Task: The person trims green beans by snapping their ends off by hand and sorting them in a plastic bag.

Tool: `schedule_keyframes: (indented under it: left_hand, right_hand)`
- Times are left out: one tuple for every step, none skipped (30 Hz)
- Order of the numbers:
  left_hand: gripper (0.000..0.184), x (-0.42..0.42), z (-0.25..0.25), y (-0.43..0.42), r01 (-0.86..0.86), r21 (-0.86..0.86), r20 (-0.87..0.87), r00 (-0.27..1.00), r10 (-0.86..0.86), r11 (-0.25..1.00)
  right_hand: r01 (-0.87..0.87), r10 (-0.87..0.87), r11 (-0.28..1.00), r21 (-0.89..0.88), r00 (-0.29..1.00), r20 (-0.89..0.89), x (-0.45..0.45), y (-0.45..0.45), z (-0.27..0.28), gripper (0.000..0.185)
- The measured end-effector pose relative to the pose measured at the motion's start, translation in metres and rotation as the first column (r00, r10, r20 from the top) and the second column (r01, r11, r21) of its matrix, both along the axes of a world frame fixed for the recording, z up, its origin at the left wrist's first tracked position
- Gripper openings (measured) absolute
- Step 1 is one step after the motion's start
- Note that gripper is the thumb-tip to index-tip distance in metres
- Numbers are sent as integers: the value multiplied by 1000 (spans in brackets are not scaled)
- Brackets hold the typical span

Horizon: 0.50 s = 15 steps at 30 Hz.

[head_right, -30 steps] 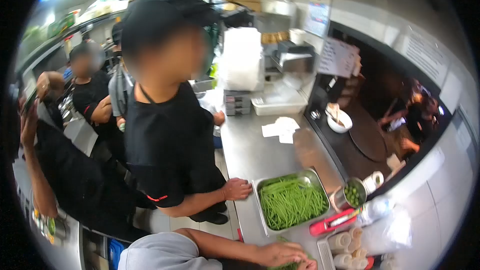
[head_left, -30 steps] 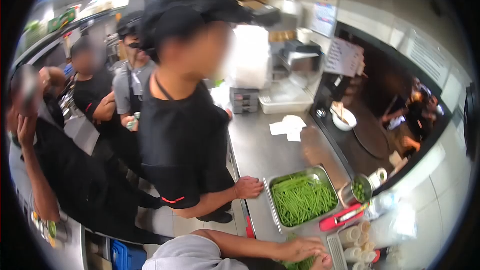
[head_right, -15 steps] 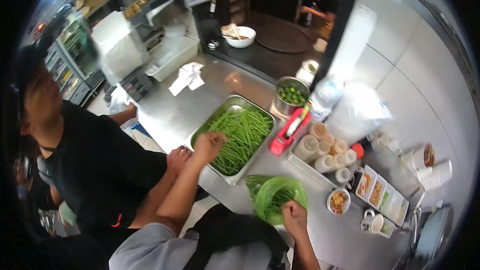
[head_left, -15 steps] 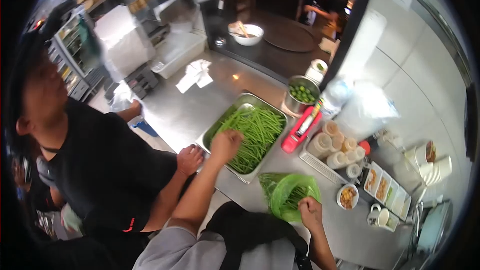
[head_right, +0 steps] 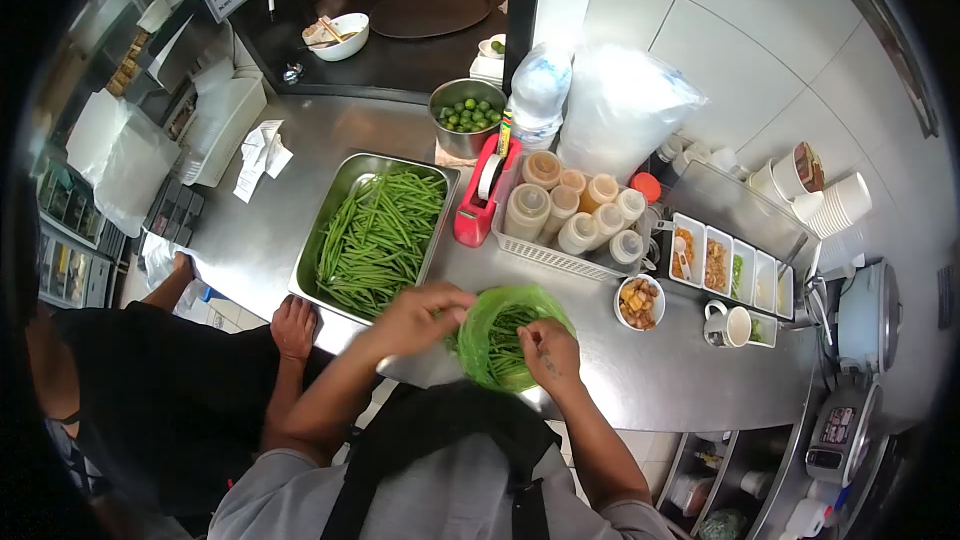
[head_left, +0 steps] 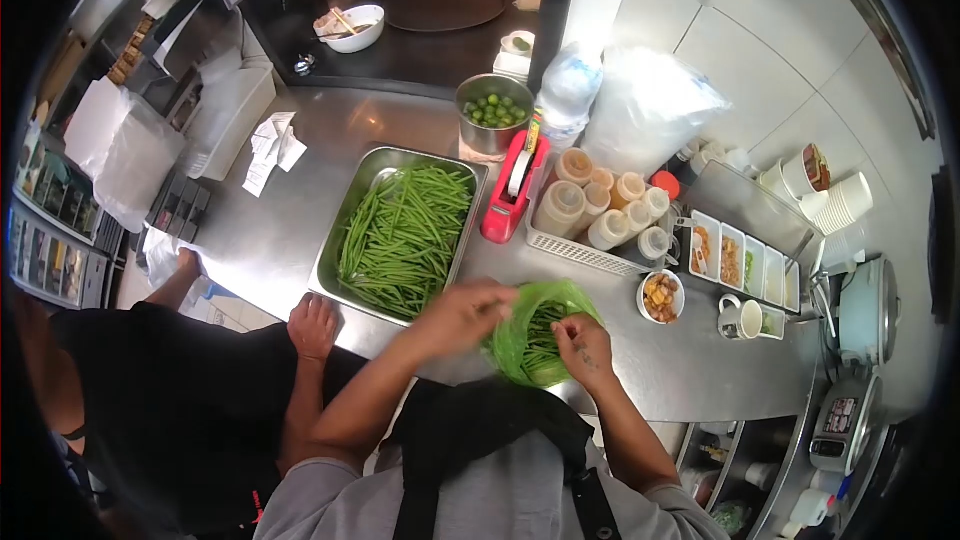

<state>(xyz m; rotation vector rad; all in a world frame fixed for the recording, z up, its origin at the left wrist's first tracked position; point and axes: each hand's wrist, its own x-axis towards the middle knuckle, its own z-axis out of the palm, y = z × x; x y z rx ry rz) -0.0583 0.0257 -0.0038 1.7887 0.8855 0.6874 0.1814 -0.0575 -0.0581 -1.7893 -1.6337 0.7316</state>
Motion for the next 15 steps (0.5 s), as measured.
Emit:
schedule_keyframes:
  left_hand:
    - [26, 11, 0, -10, 144, 5, -14, 990, -144, 990]
    - [26, 19, -8, -17, 145, 2, -10, 989, -145, 989]
    - [27, 25, -14, -22, 220, 128, -173, 965, -196, 967]
    - [27, 28, -19, -23, 309, 240, -338, 915, -220, 920]
    - [27, 26, -24, -23, 310, 241, -336, 916, -220, 920]
    - [26, 25, -21, -22, 287, 251, -410, 897, -167, 925]
    - [26, 24, -20, -20, 266, 261, -480, 870, -114, 928]
    - [26, 21, -20, -18, 271, 259, -479, 870, -121, 927]
    - [23, 17, -21, -14, 251, 249, -524, 847, -87, 935]
    - [21, 13, -21, -11, 230, 243, -569, 820, -53, 943]
    - [21, 10, -19, -9, 232, 241, -568, 821, -57, 942]
    - [20, 7, -16, -9, 204, 279, -499, 866, -40, 938]
    - [18, 5, -12, -9, 172, 314, -425, 905, -24, 934]
    - [18, 5, -9, -10, 170, 312, -422, 906, -24, 935]
    - [18, 5, -7, -13, 154, 288, -308, 949, -61, 945]
  right_hand:
    - [-62, 54, 993, 101, 996, 76, -3, 2, -3, 16]
    - [-34, 32, 995, 90, 999, 15, -7, 4, -7, 20]
    - [-33, 32, 996, 88, 999, 17, -9, 5, -7, 20]
    - [-111, 103, 991, 79, 990, 96, -11, 7, -6, 21]
    - [-187, 173, 980, 65, 970, 173, -13, 9, -5, 23]
    - [-210, 194, 976, 62, 962, 193, -16, 9, -5, 23]
    - [-204, 189, 977, 63, 963, 195, -18, 10, -5, 23]
    - [-227, 204, 972, 57, 943, 264, -20, 10, -7, 22]
    - [-249, 220, 967, 49, 918, 331, -20, 9, -8, 21]
    - [-245, 216, 969, 47, 919, 331, -20, 9, -9, 21]
    - [-254, 229, 966, 41, 922, 312, -20, 10, -9, 19]
    - [-265, 243, 964, 36, 924, 294, -21, 10, -9, 18]
    - [-265, 243, 964, 34, 924, 296, -21, 10, -6, 18]
    - [-231, 218, 973, 25, 944, 247, -21, 8, -2, 15]
    - [-198, 192, 980, 14, 962, 197, -21, 7, 5, 12]
